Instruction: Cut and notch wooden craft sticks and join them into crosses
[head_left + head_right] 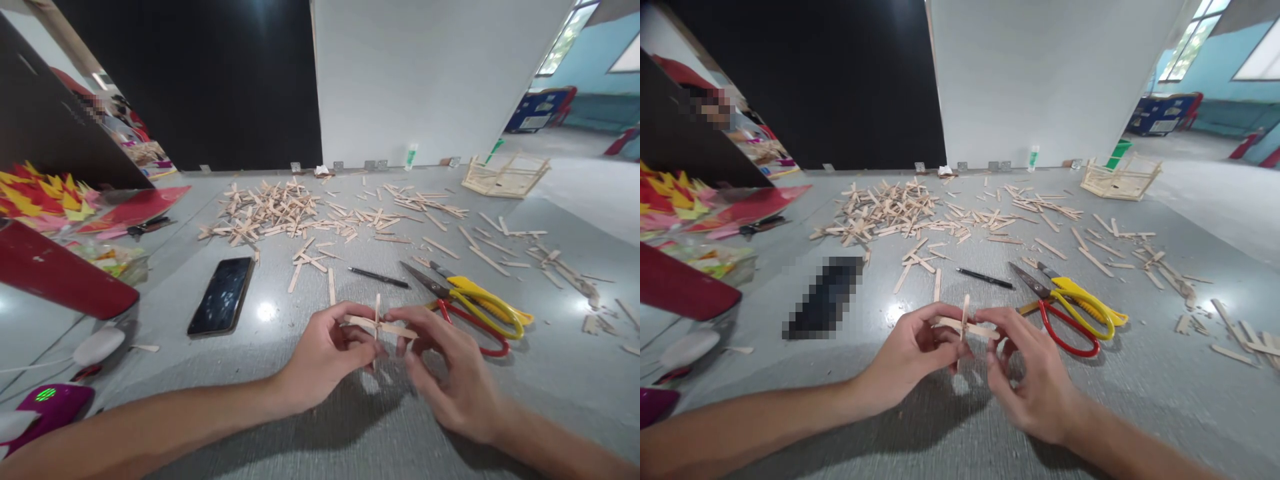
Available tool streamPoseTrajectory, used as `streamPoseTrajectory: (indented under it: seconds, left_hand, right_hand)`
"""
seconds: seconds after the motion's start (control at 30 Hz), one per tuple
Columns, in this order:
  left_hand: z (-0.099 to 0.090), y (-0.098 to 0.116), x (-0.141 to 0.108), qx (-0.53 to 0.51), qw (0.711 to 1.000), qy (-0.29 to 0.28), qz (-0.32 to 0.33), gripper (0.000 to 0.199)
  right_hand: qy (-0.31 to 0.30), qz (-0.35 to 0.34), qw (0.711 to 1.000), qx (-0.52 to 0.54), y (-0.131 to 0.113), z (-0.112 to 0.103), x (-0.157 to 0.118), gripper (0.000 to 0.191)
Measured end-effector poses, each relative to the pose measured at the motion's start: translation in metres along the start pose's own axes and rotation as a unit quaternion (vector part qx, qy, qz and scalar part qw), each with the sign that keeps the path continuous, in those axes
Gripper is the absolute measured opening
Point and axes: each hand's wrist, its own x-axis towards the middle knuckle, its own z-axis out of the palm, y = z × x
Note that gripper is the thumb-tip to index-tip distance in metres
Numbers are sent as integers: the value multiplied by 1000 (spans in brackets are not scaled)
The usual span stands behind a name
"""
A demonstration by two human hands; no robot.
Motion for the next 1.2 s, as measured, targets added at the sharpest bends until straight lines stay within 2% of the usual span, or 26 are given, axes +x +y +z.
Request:
streamPoseTrajectory:
  seconds: [0.07,0.17,0.3,0.4,0.57,0.7,0.97,1.2]
  left_hand:
    - [1,0,-1,10,1000,-3,0,37]
    - [1,-1,-1,22,1000,0,-3,38]
    - [2,-3,-1,26,1000,0,6,34]
    - [2,-5,-2,18,1000,7,9,34]
    - [3,-5,-3,9,1000,12,6,34]
    - [3,-5,-4,16,1000,12,20,27]
    - [3,-4,-5,59,996,2,61,23]
    - [1,-9,-7,87,993,8,77,22]
  right_hand:
    - [14,-30,999,-17,0,1,0,39]
    - [46,-38,998,-35,1,4,1,26]
    - [31,17,999,-16,0,4,3,13]
    - [14,58,998,24,-2,4,2,15]
    - [19,55,998,40,-3,4,2,15]
    - [12,92,992,81,-2,5,4,16]
    - [-13,222,950,220,-6,8,4,27]
    - [-36,234,949,207,-6,8,5,33]
